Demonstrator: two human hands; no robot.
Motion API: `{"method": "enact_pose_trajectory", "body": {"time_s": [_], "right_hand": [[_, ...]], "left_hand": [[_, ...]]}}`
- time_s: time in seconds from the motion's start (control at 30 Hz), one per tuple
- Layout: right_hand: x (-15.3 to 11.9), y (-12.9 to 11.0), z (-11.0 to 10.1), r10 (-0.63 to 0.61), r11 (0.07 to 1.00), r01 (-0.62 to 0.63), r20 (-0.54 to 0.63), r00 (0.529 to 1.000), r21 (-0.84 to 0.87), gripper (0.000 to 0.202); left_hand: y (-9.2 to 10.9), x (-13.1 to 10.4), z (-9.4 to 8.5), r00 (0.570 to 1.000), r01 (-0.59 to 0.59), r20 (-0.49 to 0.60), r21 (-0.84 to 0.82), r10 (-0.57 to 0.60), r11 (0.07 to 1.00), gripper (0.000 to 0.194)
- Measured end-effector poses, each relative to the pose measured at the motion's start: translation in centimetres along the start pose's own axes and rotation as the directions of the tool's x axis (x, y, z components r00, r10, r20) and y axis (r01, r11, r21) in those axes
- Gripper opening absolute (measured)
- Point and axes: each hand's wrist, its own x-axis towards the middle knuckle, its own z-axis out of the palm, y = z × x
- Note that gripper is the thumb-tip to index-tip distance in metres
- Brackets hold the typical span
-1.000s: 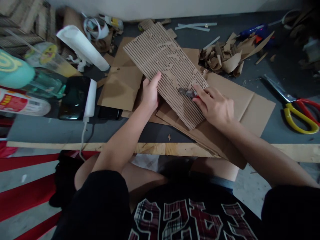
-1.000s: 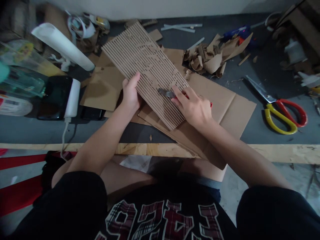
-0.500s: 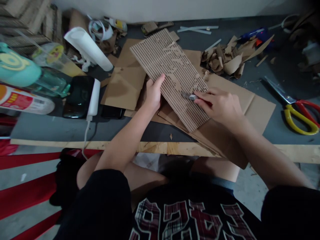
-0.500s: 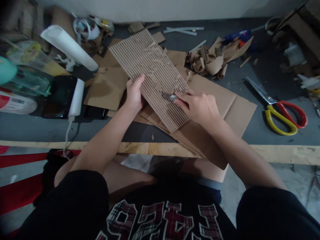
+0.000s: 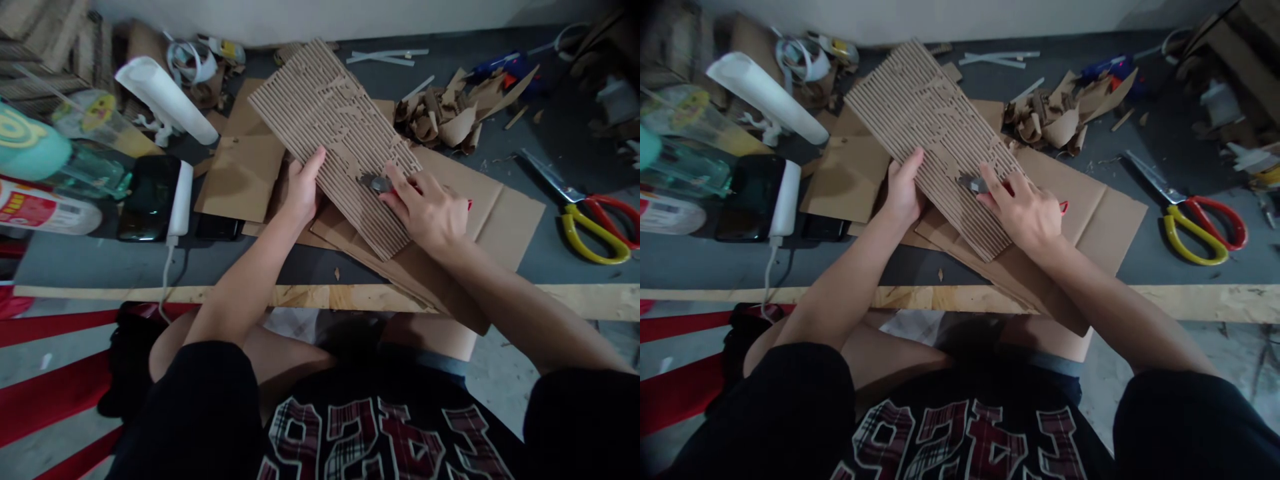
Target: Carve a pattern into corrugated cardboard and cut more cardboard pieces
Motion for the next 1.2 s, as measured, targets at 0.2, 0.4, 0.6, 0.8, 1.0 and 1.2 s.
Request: {"method": "enact_pose_trajectory", "body": {"time_s": [0.2, 0.4, 0.6, 0.8, 1.0, 1.2], "right_hand": [[0.7, 1.3, -0.7, 0.031, 0.991, -0.013, -0.135, 0.990, 0.137, 0.081], [1.4, 2.4, 1.4, -0.313, 0.866, 0.334, -0.118, 0.943, 0.372, 0.053], [1.5, 1.6, 1.6, -0.385, 0.851, 0.408, -0.136, 0.913, 0.331, 0.034], [1.5, 1.3, 1.9, -0.220, 0.862, 0.319, -0.276, 0.936, 0.395, 0.031], [1.7, 2.2, 1.7, 0.018, 0.867, 0.129, -0.289, 0.957, 0.481, 0.019], [1.4, 1.9, 1.4, -0.412, 0.807, 0.449, -0.179, 0.893, 0.382, 0.029]], "left_hand": [[0.2, -0.9, 0.4, 0.998, 0.046, 0.041, 0.046, -0.048, 0.998, 0.038], [-0.3, -0.6, 0.1, 0.959, 0.002, 0.278, 0.184, -0.054, 0.983, 0.057], [-0.2, -0.6, 0.1, 0.942, -0.019, 0.330, 0.250, -0.067, 0.968, 0.060], [-0.4, -0.7, 0.1, 0.950, -0.012, 0.302, 0.277, -0.075, 0.961, 0.060], [-0.5, -0.5, 0.0, 0.945, -0.021, 0.321, 0.257, -0.065, 0.966, 0.062], [-0.6, -0.4, 0.1, 0.947, 0.000, 0.313, 0.217, -0.070, 0.976, 0.059]]}}
